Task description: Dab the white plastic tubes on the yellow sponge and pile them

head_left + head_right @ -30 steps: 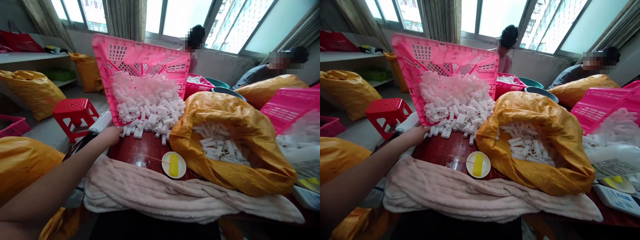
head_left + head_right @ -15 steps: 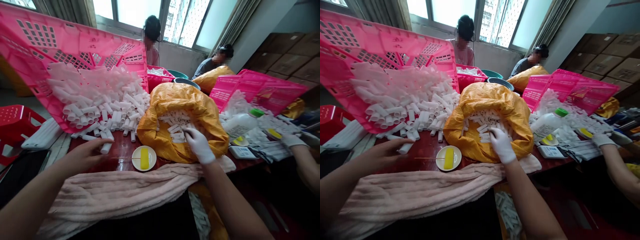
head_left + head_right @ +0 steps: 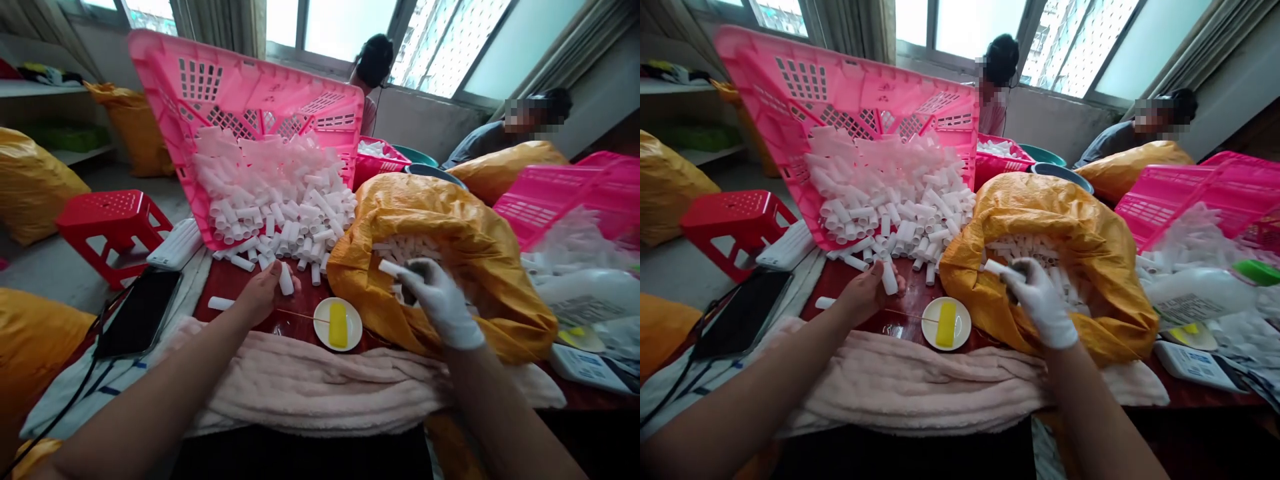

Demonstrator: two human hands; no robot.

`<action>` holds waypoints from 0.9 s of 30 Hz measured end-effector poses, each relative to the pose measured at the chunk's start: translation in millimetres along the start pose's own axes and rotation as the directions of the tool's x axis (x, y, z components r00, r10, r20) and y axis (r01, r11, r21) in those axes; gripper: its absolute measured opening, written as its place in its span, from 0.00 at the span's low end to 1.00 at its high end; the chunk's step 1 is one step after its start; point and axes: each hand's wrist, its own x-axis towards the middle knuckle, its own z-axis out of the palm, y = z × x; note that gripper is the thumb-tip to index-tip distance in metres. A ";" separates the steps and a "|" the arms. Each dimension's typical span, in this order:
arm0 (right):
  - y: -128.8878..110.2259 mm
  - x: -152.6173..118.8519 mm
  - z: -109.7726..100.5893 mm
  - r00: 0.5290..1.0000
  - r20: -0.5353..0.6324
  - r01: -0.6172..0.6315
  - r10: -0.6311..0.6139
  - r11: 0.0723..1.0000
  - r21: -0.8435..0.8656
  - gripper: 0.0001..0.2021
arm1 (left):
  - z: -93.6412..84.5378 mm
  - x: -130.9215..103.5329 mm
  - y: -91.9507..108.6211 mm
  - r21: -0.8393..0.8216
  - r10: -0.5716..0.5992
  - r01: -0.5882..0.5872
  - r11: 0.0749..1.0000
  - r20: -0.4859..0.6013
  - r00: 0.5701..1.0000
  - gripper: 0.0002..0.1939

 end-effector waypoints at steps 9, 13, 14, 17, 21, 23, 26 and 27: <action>32.3 -65.1 48.0 0.952 0.230 0.212 -0.199 0.977 -0.034 0.15 | 12.7 -10.7 -2.9 0.849 0.022 -0.283 0.447 0.306 0.952 0.05; 27.2 -45.9 54.9 0.894 0.286 0.399 -0.344 0.902 -0.163 0.15 | 17.6 -9.7 -7.2 0.870 -0.055 -0.287 0.402 0.335 0.941 0.06; 25.3 -42.5 56.5 0.878 0.308 0.430 -0.366 0.886 -0.175 0.15 | 18.2 -9.3 -8.2 0.872 -0.051 -0.293 0.393 0.339 0.940 0.07; 22.2 -37.7 59.3 0.844 0.356 0.483 -0.400 0.856 -0.184 0.15 | 19.6 -8.2 -10.5 0.891 -0.036 -0.286 0.352 0.319 0.947 0.08; 22.2 -41.0 59.0 0.770 0.443 0.568 -0.458 0.809 -0.151 0.16 | 20.8 -8.0 -11.7 0.913 -0.036 -0.274 0.303 0.299 0.954 0.07; 22.2 -44.1 59.7 0.787 0.410 0.564 -0.461 0.806 -0.177 0.15 | 21.1 -8.3 -11.7 0.916 -0.036 -0.273 0.293 0.296 0.955 0.06; 22.8 -48.2 60.0 0.813 0.345 0.558 -0.469 0.798 -0.230 0.14 | 21.3 -8.6 -11.2 0.922 -0.017 -0.264 0.284 0.281 0.960 0.06; 23.3 -49.3 59.1 0.789 0.370 0.589 -0.491 0.776 -0.226 0.14 | 21.4 -8.6 -10.8 0.923 -0.017 -0.261 0.282 0.277 0.961 0.07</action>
